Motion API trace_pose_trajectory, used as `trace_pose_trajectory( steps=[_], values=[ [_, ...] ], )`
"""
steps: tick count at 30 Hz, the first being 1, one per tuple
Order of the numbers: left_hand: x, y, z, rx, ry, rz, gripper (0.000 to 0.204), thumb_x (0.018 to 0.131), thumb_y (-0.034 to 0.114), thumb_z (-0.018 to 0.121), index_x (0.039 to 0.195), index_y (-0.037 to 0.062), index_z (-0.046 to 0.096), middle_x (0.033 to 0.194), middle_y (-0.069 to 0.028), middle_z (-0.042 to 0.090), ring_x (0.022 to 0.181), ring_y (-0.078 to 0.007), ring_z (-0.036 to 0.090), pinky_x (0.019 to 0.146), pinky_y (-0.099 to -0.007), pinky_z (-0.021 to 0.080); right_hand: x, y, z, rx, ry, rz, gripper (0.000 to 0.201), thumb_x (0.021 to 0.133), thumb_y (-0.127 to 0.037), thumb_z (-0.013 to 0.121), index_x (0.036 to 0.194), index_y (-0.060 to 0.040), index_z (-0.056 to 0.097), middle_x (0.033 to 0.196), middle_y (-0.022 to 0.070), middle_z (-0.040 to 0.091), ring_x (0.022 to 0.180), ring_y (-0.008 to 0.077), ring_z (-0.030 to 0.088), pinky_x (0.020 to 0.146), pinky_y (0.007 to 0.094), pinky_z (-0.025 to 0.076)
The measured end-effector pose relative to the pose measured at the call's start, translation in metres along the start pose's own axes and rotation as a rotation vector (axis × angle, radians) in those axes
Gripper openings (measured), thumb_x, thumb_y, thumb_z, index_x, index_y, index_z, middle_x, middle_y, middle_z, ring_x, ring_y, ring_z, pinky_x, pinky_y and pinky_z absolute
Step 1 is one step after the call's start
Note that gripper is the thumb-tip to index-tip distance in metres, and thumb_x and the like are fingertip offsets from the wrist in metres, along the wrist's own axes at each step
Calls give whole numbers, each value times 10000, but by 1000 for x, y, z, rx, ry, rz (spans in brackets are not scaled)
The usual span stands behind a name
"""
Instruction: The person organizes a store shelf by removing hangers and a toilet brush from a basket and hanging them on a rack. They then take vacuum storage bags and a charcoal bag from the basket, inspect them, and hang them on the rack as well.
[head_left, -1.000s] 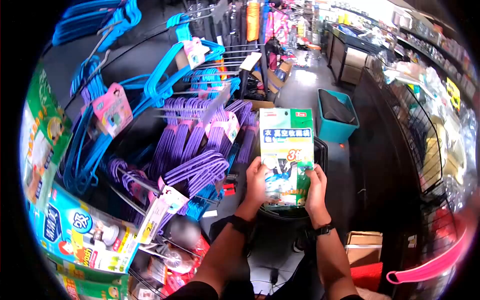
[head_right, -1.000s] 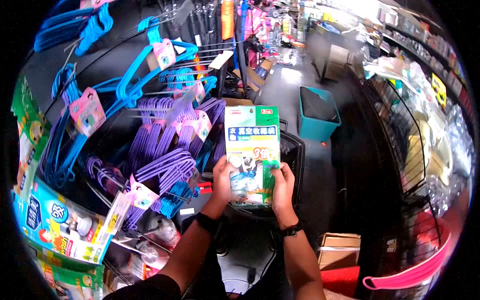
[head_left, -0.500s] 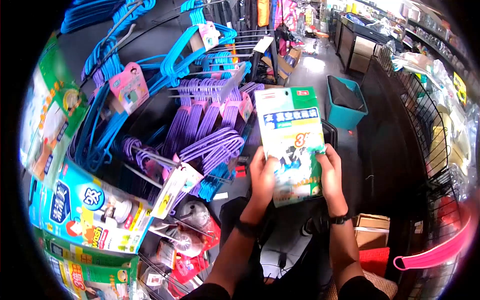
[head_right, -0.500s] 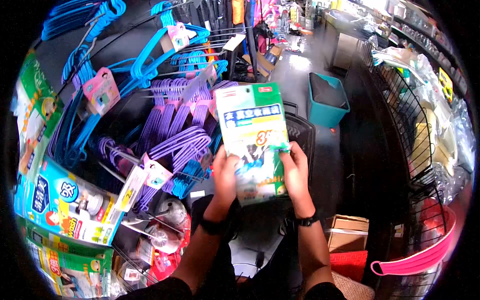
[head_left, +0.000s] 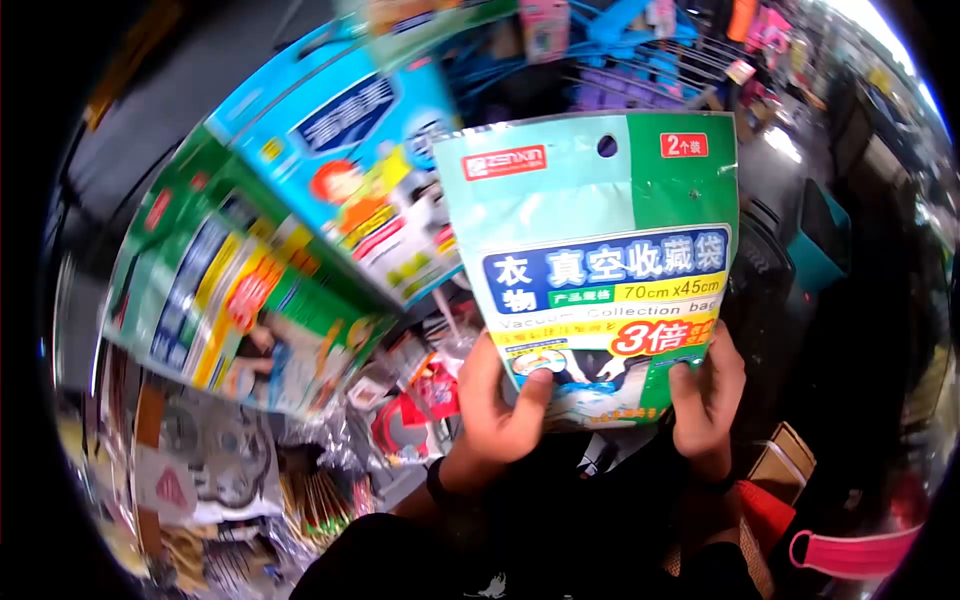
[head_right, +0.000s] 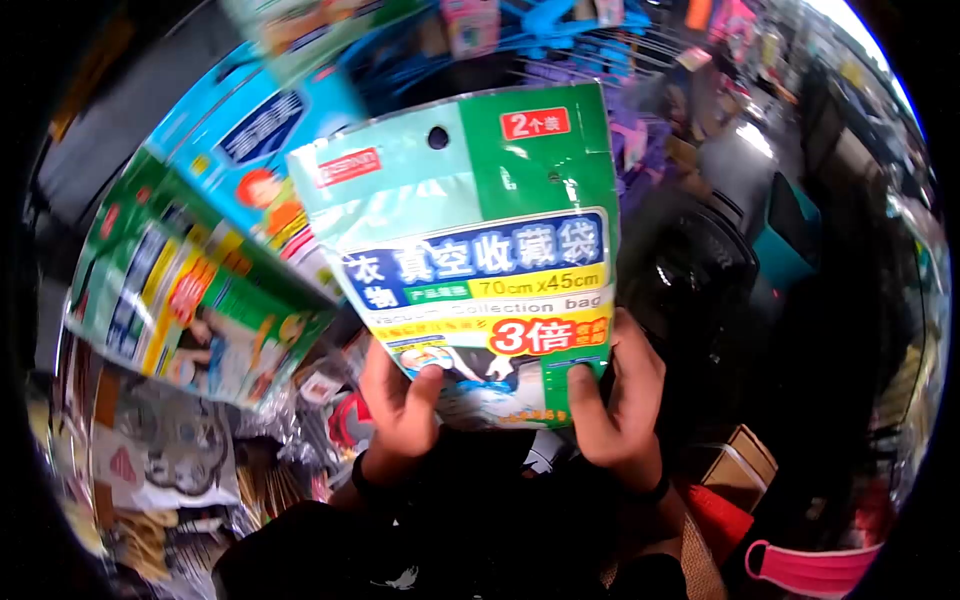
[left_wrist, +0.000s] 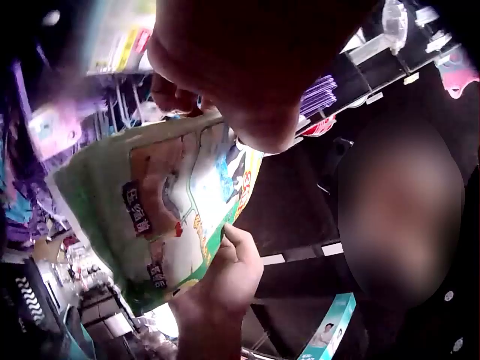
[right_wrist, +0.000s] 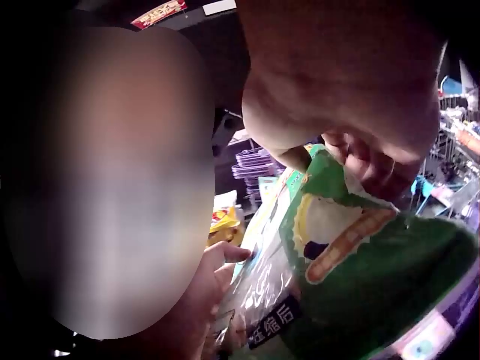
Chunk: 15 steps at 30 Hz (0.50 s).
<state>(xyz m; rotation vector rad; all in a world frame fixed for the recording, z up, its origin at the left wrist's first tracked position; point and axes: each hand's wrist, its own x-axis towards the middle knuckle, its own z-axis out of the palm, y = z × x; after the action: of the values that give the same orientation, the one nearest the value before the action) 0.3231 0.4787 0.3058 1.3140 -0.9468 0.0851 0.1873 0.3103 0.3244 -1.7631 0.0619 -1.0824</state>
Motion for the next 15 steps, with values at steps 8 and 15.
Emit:
trace_pose_trajectory(
  steps=[8, 15],
  values=[
    [-36, 51, -113, 282, 311, 40, 405, 944, 61, 533, 1304, -119, 489, 1152, -150, 636, 1001, -179, 608, 903, -303, 477, 12, -31, 109, 140, -340, -104, 190, 915, -16, 573, 1087, 64, 557, 920, 181, 566, 779, 297, 577, 720, 365, 465],
    [-47, 78, -161, 483, 536, 15, 446, 903, 39, 493, 1325, -103, 479, 1175, -131, 622, 1046, -165, 581, 948, -291, 445, 26, -46, 184, 256, -424, -248, 154, 953, -70, 546, 1051, 44, 509, 906, 198, 526, 775, 361, 535, 705, 411, 442]
  ],
)
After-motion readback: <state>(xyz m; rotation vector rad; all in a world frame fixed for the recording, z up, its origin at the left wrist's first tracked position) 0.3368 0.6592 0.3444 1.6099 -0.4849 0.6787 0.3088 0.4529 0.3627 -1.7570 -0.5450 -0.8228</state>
